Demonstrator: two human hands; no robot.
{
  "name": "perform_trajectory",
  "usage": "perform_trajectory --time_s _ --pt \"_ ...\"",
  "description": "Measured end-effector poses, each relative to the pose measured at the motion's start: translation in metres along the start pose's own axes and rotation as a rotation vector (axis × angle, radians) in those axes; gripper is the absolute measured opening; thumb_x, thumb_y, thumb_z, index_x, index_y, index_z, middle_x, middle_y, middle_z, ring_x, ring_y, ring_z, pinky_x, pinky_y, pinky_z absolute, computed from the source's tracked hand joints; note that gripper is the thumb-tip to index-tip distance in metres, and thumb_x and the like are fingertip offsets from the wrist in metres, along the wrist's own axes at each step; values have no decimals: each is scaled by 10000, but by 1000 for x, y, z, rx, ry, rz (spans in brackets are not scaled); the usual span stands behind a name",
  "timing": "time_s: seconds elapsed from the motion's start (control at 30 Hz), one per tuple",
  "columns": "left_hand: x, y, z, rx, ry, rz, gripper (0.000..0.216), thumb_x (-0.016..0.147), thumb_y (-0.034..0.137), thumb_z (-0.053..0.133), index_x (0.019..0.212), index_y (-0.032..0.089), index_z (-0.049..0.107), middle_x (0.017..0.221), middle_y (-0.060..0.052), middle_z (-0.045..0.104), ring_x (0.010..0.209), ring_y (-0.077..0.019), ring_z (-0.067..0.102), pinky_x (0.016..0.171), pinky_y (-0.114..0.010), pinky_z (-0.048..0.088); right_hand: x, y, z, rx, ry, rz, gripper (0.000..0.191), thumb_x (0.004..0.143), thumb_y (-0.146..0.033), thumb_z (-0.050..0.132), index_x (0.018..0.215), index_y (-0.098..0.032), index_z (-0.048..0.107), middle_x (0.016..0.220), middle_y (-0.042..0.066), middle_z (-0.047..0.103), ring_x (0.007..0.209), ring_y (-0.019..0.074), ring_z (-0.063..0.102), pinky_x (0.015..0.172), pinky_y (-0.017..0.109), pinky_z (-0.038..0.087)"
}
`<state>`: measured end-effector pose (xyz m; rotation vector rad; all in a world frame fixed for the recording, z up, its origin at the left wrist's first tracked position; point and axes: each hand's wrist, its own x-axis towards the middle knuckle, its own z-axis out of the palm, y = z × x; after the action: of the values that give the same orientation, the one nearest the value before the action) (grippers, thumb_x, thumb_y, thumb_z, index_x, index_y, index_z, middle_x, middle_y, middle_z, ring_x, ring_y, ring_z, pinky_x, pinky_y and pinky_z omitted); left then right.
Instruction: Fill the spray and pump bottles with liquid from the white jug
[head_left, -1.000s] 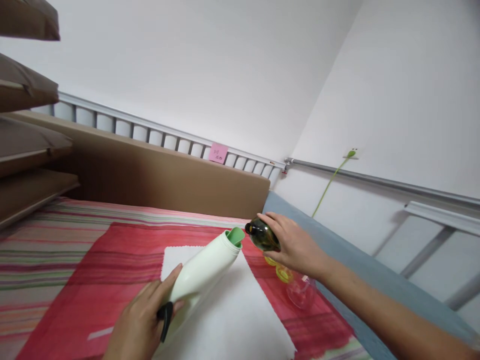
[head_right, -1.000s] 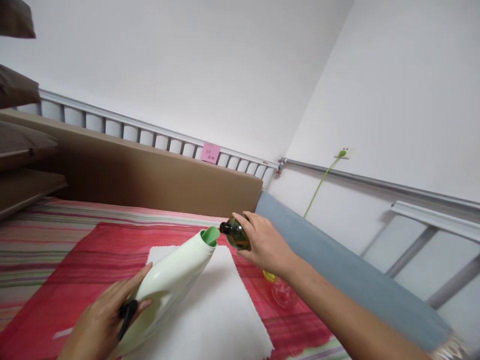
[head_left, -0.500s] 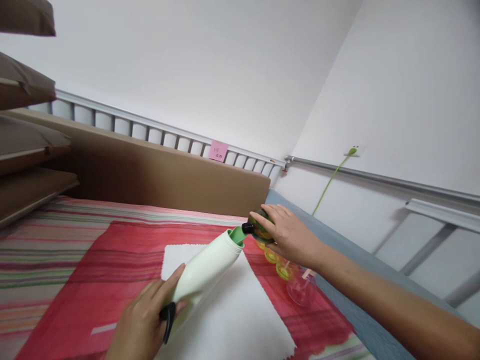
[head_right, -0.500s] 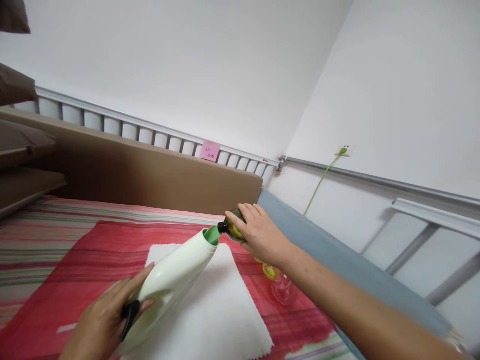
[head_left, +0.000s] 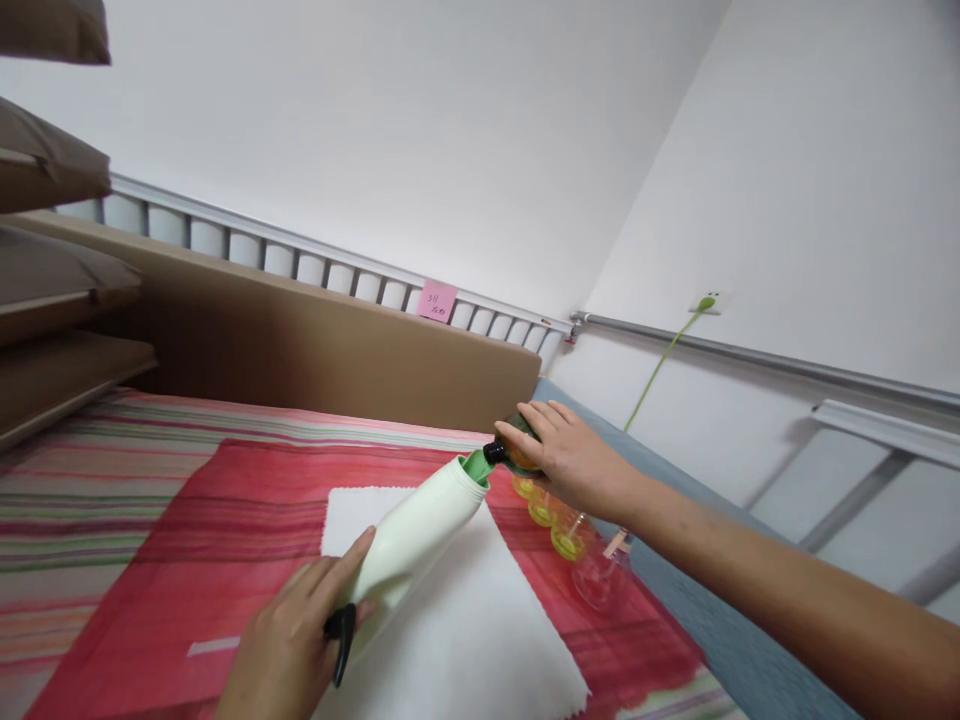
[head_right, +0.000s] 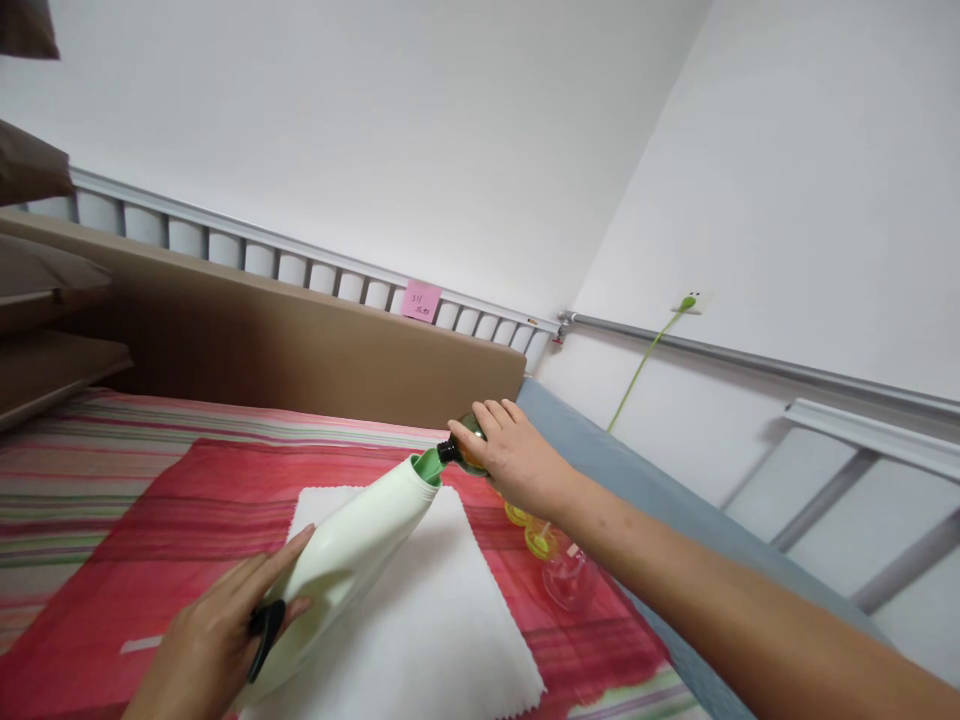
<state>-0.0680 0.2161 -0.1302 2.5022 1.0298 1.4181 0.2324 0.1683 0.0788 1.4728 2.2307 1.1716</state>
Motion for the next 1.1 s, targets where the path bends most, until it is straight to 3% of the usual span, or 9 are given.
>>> perform_trajectory --time_s 0.57,0.87,1.1 --pt "-1 2 3 53 -58 -40 526 854 355 550 1355 340 389 897 -21 674 762 -190 661 589 -251 495 14 -1 -15 -177 -30 -125 667 659 5 554 1294 -169 443 1216 198 523 1104 347 472 948 490 321" --pt "1 5 3 43 -60 -65 491 859 303 536 1334 338 419 853 -13 660 741 -173 642 562 -230 451 31 -13 -39 -294 -141 -199 635 656 -110 641 1268 -146 475 1250 227 512 1119 376 467 952 511 288" --pt "4 12 2 50 -106 -75 489 839 236 555 1311 321 460 833 -17 655 739 -178 638 597 -250 452 43 -31 -37 -392 -198 -211 563 673 -189 667 1222 -169 542 1248 178 554 1130 401 478 997 564 274"
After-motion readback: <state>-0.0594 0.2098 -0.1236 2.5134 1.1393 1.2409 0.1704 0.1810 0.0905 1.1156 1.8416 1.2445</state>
